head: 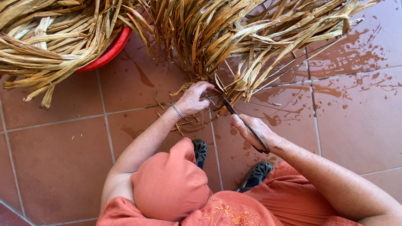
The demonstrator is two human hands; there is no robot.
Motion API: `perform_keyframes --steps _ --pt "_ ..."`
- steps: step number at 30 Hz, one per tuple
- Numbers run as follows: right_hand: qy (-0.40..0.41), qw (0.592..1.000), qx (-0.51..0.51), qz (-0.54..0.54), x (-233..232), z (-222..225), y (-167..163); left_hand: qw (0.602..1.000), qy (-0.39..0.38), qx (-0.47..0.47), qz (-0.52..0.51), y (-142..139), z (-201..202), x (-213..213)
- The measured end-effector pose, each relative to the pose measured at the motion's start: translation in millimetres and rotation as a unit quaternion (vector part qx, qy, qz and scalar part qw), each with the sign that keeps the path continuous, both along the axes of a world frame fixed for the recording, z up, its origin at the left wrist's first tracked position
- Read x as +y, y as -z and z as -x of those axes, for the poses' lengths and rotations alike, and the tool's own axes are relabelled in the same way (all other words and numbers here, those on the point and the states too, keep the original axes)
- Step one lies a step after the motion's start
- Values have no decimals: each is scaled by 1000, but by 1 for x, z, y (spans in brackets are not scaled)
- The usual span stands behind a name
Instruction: The person uses shears to trim the ends of a bundle of dried palm leaves. They repeatedly cut small sections of the leaf tips and place the trimmed pieces into a red basket on the floor.
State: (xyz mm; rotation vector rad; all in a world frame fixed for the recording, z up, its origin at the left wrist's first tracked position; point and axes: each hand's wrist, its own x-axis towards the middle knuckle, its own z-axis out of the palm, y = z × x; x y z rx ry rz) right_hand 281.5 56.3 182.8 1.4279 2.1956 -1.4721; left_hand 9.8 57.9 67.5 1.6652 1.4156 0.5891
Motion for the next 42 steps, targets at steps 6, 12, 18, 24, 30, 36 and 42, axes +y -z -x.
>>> perform_keyframes --steps 6,12,18,24,30,36,42 --pt "138 982 -4 129 -1 -9 -12 980 -65 -182 35 22 -41 11" --pt "125 983 -7 136 -1 -7 -18 938 -102 -291 161 18 -23 -3" --pt "78 990 -64 95 5 6 -23 885 -67 -390 247 2 -14 -18" --pt "64 989 -53 119 3 9 -26 869 -92 -423 239 -8 -13 -17" --pt "69 993 -53 73 11 9 -18 892 -59 -374 246 -7 -20 -19" --pt "33 999 -36 2 10 8 -8 896 -62 -366 241 2 -22 -21" --pt "20 999 -42 -5 14 3 -4 927 34 -300 221 15 -8 -20"
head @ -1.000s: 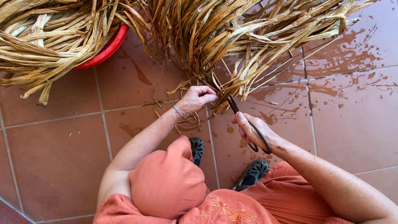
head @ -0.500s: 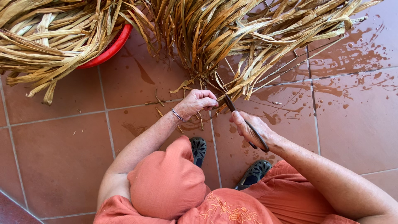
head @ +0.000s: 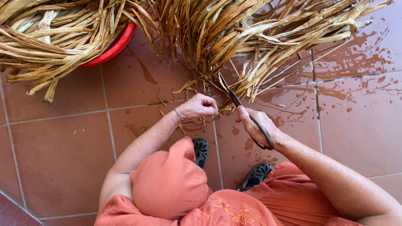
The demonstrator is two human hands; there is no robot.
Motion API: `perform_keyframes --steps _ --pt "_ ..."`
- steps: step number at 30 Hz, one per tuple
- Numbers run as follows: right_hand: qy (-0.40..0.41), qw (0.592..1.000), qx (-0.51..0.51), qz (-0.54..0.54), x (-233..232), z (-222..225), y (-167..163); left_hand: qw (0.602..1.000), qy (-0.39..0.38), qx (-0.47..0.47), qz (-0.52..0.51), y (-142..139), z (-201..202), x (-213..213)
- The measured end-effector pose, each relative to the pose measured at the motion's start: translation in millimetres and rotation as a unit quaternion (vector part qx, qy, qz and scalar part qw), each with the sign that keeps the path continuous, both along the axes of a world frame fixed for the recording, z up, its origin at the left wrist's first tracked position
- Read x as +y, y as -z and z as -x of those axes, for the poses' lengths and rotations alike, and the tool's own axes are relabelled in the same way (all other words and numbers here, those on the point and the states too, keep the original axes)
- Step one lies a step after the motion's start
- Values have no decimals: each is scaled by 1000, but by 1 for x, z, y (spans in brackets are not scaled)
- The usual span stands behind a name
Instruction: The person uses shears to trim the ends of a bundle of dried palm leaves. They repeatedly cut small sections of the leaf tips and place the trimmed pieces into a red basket on the floor.
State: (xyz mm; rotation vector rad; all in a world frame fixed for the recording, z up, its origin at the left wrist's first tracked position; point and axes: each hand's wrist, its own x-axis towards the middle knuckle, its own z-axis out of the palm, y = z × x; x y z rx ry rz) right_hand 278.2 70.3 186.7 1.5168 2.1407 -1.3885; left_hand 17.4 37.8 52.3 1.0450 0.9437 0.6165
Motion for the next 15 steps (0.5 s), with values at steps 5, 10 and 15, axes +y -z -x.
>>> perform_keyframes --steps 5,10,15 --pt "-20 1000 -21 5 0 1 0 874 34 431 -223 14 34 20" --pt "24 998 -28 52 1 0 -1 879 -216 344 -251 28 18 30" --pt "31 998 1 52 -1 -1 -1 858 -266 319 -303 30 -3 46"
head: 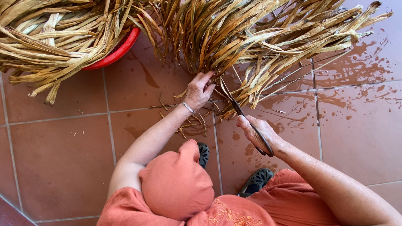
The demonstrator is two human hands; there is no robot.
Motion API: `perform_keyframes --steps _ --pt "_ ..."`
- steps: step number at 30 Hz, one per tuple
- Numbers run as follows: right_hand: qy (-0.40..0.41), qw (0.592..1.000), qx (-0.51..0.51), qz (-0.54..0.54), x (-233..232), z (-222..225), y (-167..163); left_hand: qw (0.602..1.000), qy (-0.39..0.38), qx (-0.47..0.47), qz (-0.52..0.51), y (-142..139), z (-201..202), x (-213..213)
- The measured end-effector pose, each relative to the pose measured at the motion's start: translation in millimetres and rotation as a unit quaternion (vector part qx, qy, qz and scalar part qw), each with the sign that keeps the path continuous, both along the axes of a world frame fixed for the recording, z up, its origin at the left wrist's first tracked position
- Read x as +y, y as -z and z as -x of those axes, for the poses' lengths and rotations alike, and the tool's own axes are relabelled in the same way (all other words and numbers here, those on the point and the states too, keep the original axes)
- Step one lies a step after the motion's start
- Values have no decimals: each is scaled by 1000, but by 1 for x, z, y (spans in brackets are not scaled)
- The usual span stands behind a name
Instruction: The person uses shears to trim the ends of a bundle of dried palm leaves. They repeatedly cut small sections of the leaf tips and place the trimmed pieces into a red basket on the floor.
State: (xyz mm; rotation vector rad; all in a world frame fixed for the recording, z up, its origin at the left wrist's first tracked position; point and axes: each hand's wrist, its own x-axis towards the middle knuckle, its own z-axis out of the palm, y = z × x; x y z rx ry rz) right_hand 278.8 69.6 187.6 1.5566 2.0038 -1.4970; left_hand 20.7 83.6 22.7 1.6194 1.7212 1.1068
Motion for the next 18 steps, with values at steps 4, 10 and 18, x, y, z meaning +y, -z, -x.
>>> perform_keyframes --steps 4,10,18 --pt "3 1000 -5 15 0 2 -2 998 23 -45 44 2 -3 7" --pt "2 999 -14 44 5 8 -10 843 117 -450 271 -18 18 -16" --pt "-64 996 -14 57 8 25 -10 799 185 -499 281 -68 30 -42"
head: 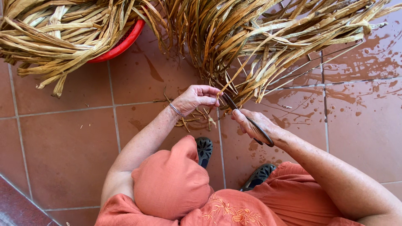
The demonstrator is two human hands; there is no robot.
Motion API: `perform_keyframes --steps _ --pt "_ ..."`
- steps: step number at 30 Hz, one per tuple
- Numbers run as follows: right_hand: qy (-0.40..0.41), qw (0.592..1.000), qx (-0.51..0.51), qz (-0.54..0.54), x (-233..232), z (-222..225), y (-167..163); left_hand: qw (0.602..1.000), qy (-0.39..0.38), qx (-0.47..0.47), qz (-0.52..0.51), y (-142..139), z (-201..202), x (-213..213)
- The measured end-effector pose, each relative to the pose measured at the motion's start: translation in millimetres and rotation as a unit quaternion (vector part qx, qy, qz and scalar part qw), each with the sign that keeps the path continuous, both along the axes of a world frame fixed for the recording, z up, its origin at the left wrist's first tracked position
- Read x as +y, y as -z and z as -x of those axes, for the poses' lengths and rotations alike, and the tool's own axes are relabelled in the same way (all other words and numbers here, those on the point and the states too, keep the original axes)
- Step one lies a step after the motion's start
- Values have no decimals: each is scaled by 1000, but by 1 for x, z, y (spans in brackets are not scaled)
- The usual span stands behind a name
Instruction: The person uses shears to trim the ends of a bundle of dried palm leaves. They repeatedly cut small sections of the leaf tips and place the trimmed pieces into a red basket on the floor.
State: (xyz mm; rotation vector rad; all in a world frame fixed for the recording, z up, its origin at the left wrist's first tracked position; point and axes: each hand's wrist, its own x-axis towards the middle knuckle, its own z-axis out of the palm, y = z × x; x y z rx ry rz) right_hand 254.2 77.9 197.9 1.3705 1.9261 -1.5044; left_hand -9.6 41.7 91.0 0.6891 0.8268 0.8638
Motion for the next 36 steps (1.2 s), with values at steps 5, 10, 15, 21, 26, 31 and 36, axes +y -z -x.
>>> perform_keyframes --steps 5,10,15,21,26,31,36 --pt "-39 999 -18 -13 -1 3 4 1000 -17 -10 5 -11 -3 -5" --pt "-27 997 30 -65 -1 5 15 1000 -16 -15 9 -18 -11 -6" --pt "-19 994 59 -85 -1 4 19 1000 -10 -15 7 -20 -15 -6" --pt "-2 995 25 -95 0 0 15 999 25 30 0 22 -8 -11" --pt "8 996 -1 -90 2 -3 20 751 96 540 -369 69 4 0" --pt "34 995 4 -95 -3 -16 23 849 -48 462 -251 63 -11 24" --pt "36 996 4 -86 -9 -28 22 865 -98 447 -206 57 -40 56"
